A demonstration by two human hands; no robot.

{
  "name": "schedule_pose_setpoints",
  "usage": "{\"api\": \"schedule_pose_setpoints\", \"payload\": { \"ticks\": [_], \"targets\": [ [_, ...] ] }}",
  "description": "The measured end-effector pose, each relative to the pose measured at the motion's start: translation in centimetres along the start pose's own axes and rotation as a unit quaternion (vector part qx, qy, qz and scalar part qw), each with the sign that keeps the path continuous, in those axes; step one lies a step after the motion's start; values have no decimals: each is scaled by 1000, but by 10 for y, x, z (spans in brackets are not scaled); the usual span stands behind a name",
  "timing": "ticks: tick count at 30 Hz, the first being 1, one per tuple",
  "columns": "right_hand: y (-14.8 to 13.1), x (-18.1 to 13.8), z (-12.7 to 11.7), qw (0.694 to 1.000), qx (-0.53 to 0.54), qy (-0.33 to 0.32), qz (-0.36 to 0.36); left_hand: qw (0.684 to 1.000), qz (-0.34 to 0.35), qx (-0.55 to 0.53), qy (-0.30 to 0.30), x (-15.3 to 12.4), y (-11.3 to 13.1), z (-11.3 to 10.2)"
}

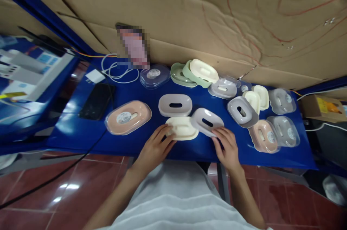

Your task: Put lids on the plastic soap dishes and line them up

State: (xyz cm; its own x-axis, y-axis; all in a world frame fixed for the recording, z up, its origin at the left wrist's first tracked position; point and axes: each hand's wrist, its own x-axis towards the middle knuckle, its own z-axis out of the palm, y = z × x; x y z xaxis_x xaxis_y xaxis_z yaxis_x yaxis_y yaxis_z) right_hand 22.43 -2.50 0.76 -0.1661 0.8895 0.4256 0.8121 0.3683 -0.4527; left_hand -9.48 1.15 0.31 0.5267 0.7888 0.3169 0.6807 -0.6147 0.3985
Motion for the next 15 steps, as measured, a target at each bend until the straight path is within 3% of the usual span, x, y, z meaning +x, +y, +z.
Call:
{"api": "schedule_pose_setpoints", "payload": {
  "ticks": [7, 11, 15],
  "targets": [
    [-32, 11, 19, 992, 43, -84, -83, 998, -2, -7, 56, -2, 4, 7],
    [-31, 26, 26, 985, 40, -125, -111, 999, 44, 3, 31, 2, -7, 5],
    [-25, 31, 31, 977, 30, -160, -139, 995, 77, 16, 56, -1, -12, 5]
  ]
}}
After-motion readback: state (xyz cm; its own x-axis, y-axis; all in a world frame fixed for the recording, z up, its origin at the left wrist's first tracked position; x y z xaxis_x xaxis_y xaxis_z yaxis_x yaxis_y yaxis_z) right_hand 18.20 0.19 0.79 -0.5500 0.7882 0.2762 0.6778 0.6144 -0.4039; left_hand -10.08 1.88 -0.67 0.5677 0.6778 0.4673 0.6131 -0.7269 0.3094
